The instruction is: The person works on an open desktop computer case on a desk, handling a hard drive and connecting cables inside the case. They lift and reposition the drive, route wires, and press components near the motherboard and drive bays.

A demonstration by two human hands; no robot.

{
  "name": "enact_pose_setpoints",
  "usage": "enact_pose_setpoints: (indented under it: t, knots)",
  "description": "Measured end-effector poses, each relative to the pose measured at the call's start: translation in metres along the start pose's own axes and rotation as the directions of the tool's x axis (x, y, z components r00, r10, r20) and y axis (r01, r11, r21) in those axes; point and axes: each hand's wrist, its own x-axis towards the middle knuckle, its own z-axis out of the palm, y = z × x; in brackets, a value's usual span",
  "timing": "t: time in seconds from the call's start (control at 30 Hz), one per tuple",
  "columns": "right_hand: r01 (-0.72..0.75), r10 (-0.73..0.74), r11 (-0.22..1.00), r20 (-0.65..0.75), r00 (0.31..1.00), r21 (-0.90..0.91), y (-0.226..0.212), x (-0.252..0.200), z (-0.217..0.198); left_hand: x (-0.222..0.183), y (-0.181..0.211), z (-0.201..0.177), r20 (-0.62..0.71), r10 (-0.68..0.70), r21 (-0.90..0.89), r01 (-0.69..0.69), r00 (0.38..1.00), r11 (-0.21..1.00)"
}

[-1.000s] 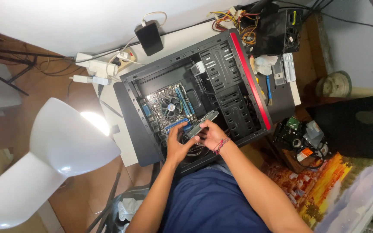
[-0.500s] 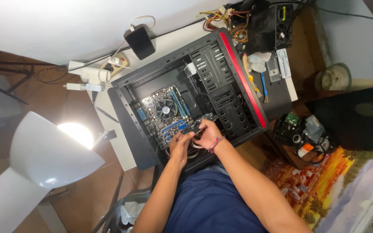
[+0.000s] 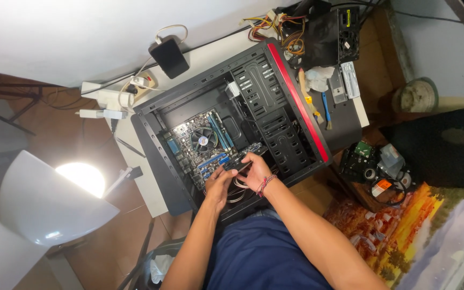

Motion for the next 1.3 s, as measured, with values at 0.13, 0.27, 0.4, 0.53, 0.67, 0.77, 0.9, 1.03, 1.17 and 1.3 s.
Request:
enact_pose_setpoints:
  t: [0.13,0.27,0.4,0.53,0.67,0.77,0.9,1.03,1.17,1.3]
  knots:
    - [-0.003,0.002,1.000,-0.028,1.000,-0.007,0.001,-0.001,0.004,0.001,0.011,0.006,0.063,-0.009,0.032,0.007,0.998,0.999]
    - [0.030,-0.030,0.999,-0.029,0.999,-0.025,0.002,0.007,0.001,0.002,0.019,0.012,0.043,-0.013,0.072,0.010,0.999,0.997]
    - [0.072,-0.074,0.997,-0.063,0.995,-0.042,0.004,0.010,0.002,0.003,0.023,0.016,0.069,-0.030,0.116,0.022,0.997,0.993]
    - [0.094,-0.104,0.991,-0.104,0.989,-0.098,0.004,0.000,0.016,0.005,0.027,0.016,0.109,-0.047,0.072,0.039,0.993,0.997]
    - [0.129,-0.144,0.984,-0.116,0.983,-0.127,0.009,0.002,0.016,0.005,0.028,0.015,0.087,-0.050,0.124,0.039,0.995,0.991]
    - [0.156,-0.173,0.980,-0.137,0.975,-0.123,0.011,0.006,0.014,0.003,0.030,0.017,0.118,-0.056,0.136,0.040,0.991,0.990]
    - [0.162,-0.194,0.975,-0.227,0.954,-0.152,0.010,0.009,0.013,0.016,0.024,0.013,0.134,-0.105,0.146,0.085,0.985,0.986]
    - [0.168,-0.211,0.970,-0.260,0.942,-0.175,0.010,0.012,0.014,0.028,0.024,0.012,0.069,-0.120,0.159,0.108,0.990,0.981]
    - [0.185,-0.228,0.968,-0.278,0.933,-0.172,0.016,0.019,0.011,0.023,0.023,0.014,0.073,-0.105,0.147,0.094,0.992,0.985]
    - [0.206,-0.252,0.963,-0.312,0.916,-0.174,0.019,0.020,0.013,0.016,0.016,0.013,0.174,-0.026,0.107,0.007,0.984,0.994]
